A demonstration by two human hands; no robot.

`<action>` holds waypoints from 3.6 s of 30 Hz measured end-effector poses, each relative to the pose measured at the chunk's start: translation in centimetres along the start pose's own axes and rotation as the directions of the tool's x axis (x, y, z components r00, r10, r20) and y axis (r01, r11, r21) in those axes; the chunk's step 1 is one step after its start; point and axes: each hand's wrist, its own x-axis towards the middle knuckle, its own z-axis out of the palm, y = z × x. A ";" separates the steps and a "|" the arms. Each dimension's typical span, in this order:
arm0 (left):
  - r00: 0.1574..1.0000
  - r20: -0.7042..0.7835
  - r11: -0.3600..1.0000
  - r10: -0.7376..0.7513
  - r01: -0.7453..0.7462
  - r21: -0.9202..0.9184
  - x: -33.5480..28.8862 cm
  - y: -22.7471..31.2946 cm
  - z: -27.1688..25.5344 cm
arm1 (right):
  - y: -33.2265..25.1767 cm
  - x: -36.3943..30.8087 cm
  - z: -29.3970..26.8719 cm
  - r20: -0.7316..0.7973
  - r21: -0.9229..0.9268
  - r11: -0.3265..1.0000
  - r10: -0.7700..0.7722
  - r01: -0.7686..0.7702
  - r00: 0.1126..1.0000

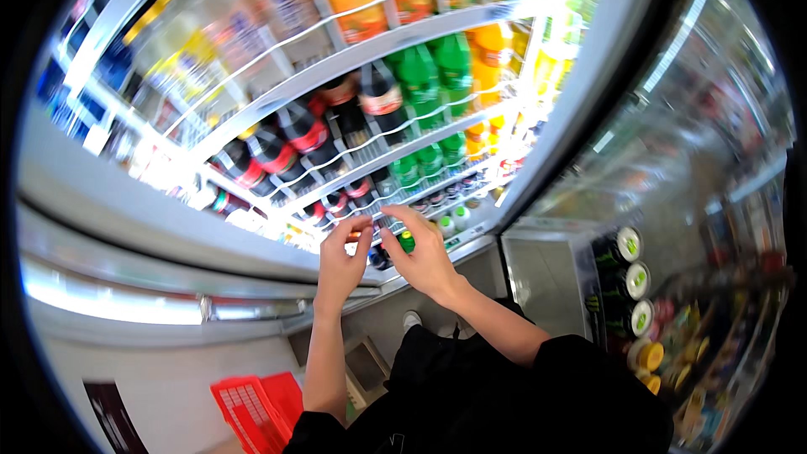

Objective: The person repeatedly opens a glass-door refrigerator, takes bottles of soda and other beverages from a red basket, and places them onto the shelves inside. They also rearrange existing bottles within the fridge to organize the display.

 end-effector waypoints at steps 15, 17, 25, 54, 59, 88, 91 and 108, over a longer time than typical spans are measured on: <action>0.704 -0.477 0.690 0.526 -0.026 0.724 11.0 18.1 -17.8 | -11.4 19.0 14.0 0.190 -0.089 0.550 -0.809 0.831 0.556; 0.766 -0.459 0.573 0.450 0.147 0.807 13.4 20.4 -19.2 | -11.6 20.3 16.3 0.311 -0.176 0.527 -0.772 0.831 0.555; 0.891 -0.343 0.153 0.297 0.310 0.938 22.1 19.4 -24.9 | -10.0 20.6 17.4 0.522 -0.575 0.176 -0.673 0.799 0.523; 0.674 -0.557 0.662 0.486 0.133 0.737 14.9 19.0 -19.5 | -9.5 20.6 17.3 0.523 -0.630 0.141 -0.650 0.764 0.552; 0.662 -0.509 0.573 0.550 0.144 0.807 14.4 20.2 -19.2 | -9.5 20.6 16.6 0.578 -0.524 0.185 -0.639 0.831 0.507; 0.805 -0.234 0.724 0.546 -0.312 0.615 3.1 28.4 -14.9 | -12.9 13.8 6.2 0.254 0.420 0.848 -0.453 0.324 0.854; 0.884 -0.170 0.856 0.436 -0.349 0.382 3.3 27.3 -13.2 | -9.8 10.9 3.2 0.402 0.496 0.861 -0.345 0.115 0.848; 0.929 0.345 0.626 0.133 0.191 -0.756 2.4 6.0 1.8 | -4.2 1.6 -7.3 0.671 0.541 0.625 0.082 -0.562 0.737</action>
